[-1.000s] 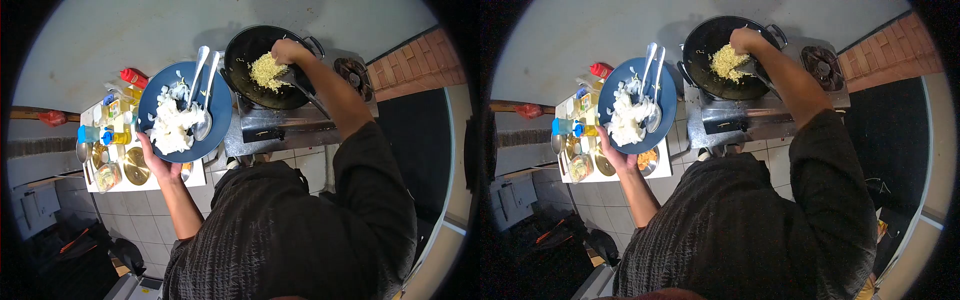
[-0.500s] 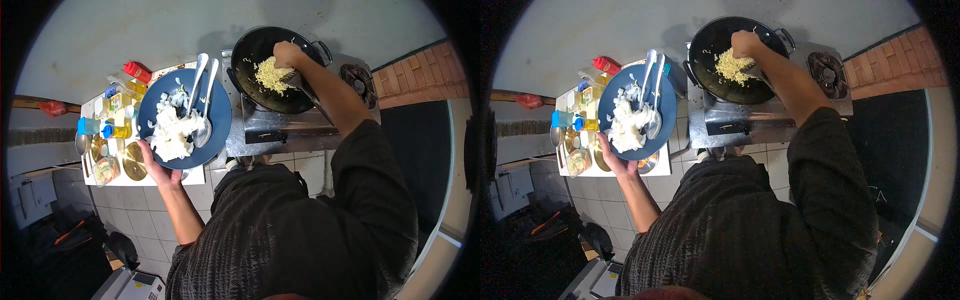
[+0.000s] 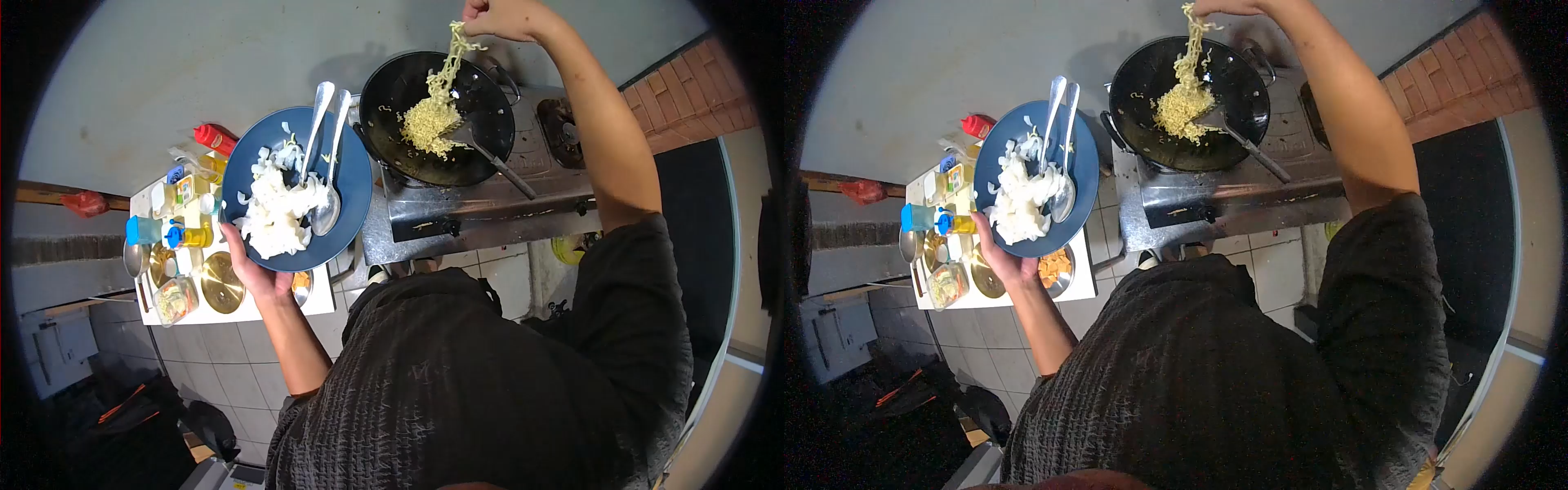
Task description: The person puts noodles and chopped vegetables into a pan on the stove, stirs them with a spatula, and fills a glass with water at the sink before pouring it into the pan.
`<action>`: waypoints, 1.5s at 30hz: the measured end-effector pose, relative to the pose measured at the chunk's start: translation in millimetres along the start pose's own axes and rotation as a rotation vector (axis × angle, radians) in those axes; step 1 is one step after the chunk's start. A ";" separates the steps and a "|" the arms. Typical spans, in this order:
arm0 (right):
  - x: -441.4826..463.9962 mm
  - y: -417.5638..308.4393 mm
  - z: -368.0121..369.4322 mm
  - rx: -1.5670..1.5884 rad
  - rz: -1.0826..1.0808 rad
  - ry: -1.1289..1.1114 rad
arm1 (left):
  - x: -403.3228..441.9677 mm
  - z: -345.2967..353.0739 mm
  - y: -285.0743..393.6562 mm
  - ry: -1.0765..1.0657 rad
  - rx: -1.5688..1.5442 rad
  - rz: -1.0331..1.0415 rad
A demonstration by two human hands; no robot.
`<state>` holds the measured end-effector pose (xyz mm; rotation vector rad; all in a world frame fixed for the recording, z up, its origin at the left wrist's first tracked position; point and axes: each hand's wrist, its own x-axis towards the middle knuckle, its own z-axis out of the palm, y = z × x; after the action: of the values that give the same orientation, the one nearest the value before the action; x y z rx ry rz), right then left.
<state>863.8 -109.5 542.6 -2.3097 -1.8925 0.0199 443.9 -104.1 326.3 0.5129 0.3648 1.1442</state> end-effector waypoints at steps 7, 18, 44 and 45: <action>-17.0 -29.8 -19.1 0.104 0.106 0.090 | 0.6 6.3 -0.4 0.018 0.004 -0.018; -5.5 7.6 51.9 0.125 -0.054 -0.082 | -1.3 6.2 3.5 -0.025 -0.032 -0.079; -85.7 -190.0 90.7 -0.344 -0.462 0.171 | 12.3 7.4 7.1 -0.193 -0.137 -0.316; -84.8 -189.3 79.9 -0.233 -0.396 0.171 | 13.0 7.6 7.1 -0.195 -0.137 -0.315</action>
<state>653.7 -147.5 480.5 -1.9401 -2.3220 -0.4496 447.4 -91.3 336.4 0.4246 0.1875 0.8002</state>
